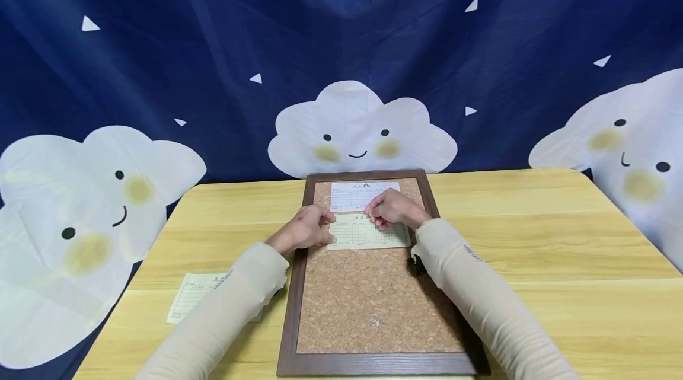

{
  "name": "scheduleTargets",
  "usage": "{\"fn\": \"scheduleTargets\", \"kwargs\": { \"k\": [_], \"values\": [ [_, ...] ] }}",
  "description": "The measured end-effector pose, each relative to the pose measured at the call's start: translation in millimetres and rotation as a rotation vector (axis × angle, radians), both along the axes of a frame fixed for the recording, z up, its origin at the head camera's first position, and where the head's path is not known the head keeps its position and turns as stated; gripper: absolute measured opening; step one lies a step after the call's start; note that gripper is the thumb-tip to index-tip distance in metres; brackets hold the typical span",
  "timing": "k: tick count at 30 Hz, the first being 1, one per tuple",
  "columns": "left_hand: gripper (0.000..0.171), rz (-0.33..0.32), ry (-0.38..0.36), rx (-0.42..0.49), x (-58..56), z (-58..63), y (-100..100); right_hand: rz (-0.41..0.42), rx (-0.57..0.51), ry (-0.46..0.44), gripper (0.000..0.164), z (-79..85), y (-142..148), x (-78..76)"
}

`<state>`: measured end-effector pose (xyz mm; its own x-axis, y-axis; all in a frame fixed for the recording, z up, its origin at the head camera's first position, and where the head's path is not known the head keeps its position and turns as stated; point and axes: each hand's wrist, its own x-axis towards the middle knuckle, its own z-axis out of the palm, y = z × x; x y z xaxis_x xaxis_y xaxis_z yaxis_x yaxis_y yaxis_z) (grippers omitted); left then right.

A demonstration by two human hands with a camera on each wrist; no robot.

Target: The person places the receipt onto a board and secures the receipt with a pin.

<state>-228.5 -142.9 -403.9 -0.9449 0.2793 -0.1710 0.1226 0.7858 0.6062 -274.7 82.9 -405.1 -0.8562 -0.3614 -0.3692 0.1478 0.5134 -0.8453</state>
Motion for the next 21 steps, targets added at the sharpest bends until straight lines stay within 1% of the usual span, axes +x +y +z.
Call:
{"fn": "scheduleTargets", "kwargs": {
  "k": [11,21],
  "values": [
    [0.043,-0.001,0.007,0.004,-1.1,-0.3,-0.6,-0.023,0.013,0.008,0.018,1.8,-2.1,1.9],
    [0.043,0.001,-0.010,0.010,-0.9,-0.6,-0.4,-0.036,0.013,0.001,0.018,0.7,-2.7,1.9]
  ]
}}
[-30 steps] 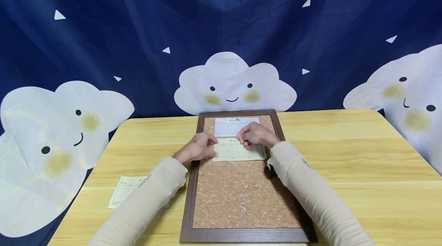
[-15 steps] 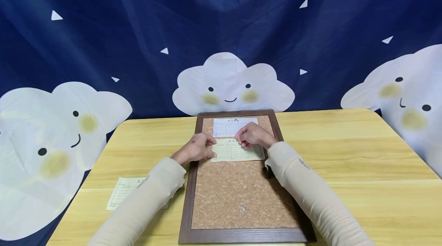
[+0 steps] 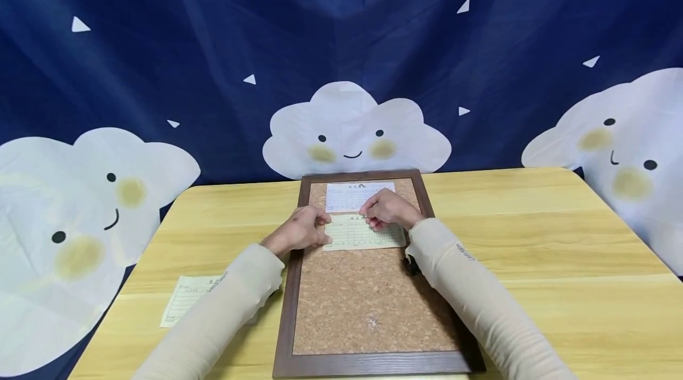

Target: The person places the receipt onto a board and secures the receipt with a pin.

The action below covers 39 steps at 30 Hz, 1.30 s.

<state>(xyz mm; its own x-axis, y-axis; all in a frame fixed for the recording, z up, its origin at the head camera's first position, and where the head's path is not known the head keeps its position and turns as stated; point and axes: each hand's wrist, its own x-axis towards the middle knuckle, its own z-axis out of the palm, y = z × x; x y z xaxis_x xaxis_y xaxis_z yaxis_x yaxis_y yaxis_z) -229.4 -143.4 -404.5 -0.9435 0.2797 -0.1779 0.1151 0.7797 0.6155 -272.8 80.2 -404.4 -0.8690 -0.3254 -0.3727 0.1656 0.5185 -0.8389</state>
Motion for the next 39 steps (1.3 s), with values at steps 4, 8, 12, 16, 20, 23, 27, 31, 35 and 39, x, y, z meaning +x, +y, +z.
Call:
{"fn": "scheduleTargets", "kwargs": {
  "k": [4,8,12,16,20,23,27,31,35,39],
  "values": [
    [0.043,0.003,-0.007,0.007,0.7,1.1,-0.1,-0.009,-0.013,-0.008,0.017,0.4,-0.7,-0.4],
    [0.042,0.010,-0.020,0.013,1.1,1.7,0.4,-0.016,-0.013,-0.015,0.017,0.9,-1.1,0.0],
    [0.043,0.012,-0.029,0.030,0.3,0.7,0.5,-0.008,-0.005,-0.003,0.017,1.2,-1.1,1.0],
    [0.042,0.008,-0.027,0.034,-0.3,0.4,-0.3,-0.010,-0.008,-0.002,0.017,1.1,-1.9,1.5],
    [0.042,0.010,-0.027,0.031,-0.6,0.2,-0.4,-0.017,-0.004,-0.005,0.016,1.2,-2.6,1.6],
    [0.042,0.025,-0.050,0.051,-0.8,-0.5,0.3,-0.018,0.000,-0.004,0.016,1.5,-2.6,1.7],
    [0.042,0.029,-0.053,0.049,-1.2,-1.1,0.8,-0.021,-0.006,-0.010,0.016,1.8,-2.6,1.3],
    [0.042,0.026,-0.047,0.051,-2.3,-1.5,0.7,-0.033,-0.008,-0.017,0.016,2.2,-2.7,0.3],
    [0.042,0.024,-0.044,0.041,-2.5,-1.5,0.8,-0.029,-0.004,-0.005,0.016,1.9,-3.0,0.6],
    [0.042,0.026,-0.040,0.033,-1.4,-1.3,1.1,-0.025,0.006,0.004,0.016,1.2,-3.1,2.1]
  ]
}}
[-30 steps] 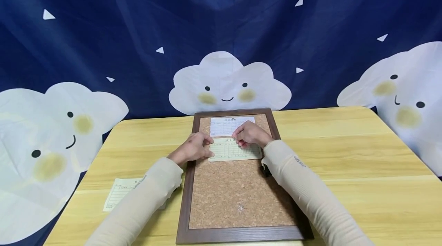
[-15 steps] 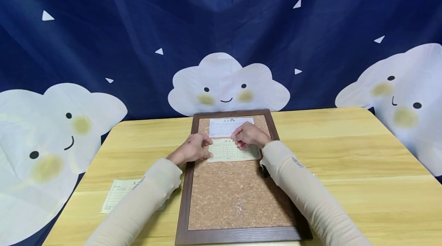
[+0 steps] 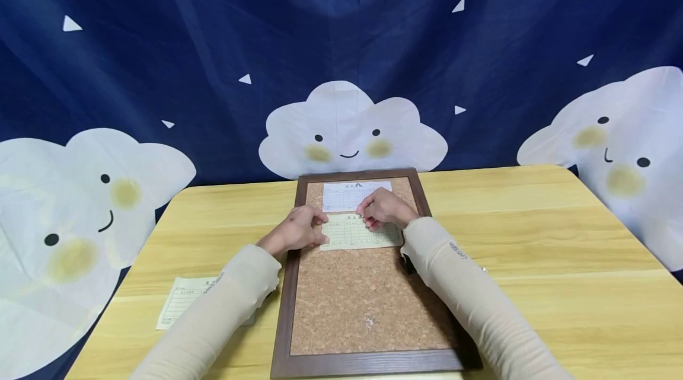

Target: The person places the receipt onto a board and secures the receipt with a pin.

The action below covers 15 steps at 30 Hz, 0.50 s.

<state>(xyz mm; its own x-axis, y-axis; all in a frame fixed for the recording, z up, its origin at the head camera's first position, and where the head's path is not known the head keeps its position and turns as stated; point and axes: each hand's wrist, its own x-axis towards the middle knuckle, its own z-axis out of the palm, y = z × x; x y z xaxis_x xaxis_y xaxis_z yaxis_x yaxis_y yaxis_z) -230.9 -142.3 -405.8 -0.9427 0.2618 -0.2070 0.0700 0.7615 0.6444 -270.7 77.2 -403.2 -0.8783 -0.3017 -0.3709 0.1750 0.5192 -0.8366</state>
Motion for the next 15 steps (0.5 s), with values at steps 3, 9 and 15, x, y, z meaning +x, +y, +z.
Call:
{"fn": "scheduleTargets", "kwargs": {
  "k": [3,9,15],
  "values": [
    [0.042,0.001,-0.016,0.022,0.6,0.0,0.3,0.006,0.001,-0.002,0.016,0.2,1.0,0.7],
    [0.042,0.012,-0.022,0.037,1.2,0.2,0.7,0.029,-0.040,-0.022,0.017,0.8,3.8,0.2],
    [0.041,-0.003,-0.010,0.028,1.4,-0.4,0.2,0.027,-0.077,-0.053,0.016,0.0,4.6,-0.5]
  ]
}}
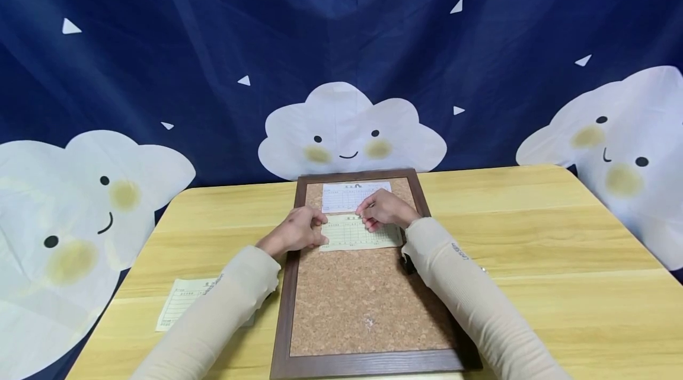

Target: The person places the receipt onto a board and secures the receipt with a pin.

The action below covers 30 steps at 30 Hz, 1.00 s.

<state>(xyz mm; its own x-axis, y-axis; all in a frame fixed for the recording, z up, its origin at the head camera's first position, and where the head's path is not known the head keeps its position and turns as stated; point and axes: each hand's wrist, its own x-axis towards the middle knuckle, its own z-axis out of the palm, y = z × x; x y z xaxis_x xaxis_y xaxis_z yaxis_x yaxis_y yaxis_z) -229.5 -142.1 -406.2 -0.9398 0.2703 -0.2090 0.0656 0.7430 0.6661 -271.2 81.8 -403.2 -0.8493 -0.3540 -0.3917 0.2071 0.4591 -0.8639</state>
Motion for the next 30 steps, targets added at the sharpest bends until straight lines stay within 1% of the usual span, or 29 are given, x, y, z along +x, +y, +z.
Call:
{"fn": "scheduleTargets", "kwargs": {
  "k": [6,14,23,30],
  "values": [
    [0.041,-0.003,0.001,0.000,0.5,-0.3,-0.6,-0.004,-0.002,0.002,0.015,-0.2,-1.3,0.5],
    [0.040,-0.013,0.016,-0.007,0.6,0.2,-0.7,-0.004,0.022,0.017,0.015,0.4,-2.3,-0.2],
    [0.042,0.000,0.001,-0.015,-0.8,0.4,0.1,-0.014,0.039,0.004,0.015,0.8,-3.9,-1.3],
    [0.042,-0.007,0.014,-0.022,-0.3,1.0,0.0,-0.011,0.035,0.008,0.015,1.8,-3.2,0.3]
  ]
}}
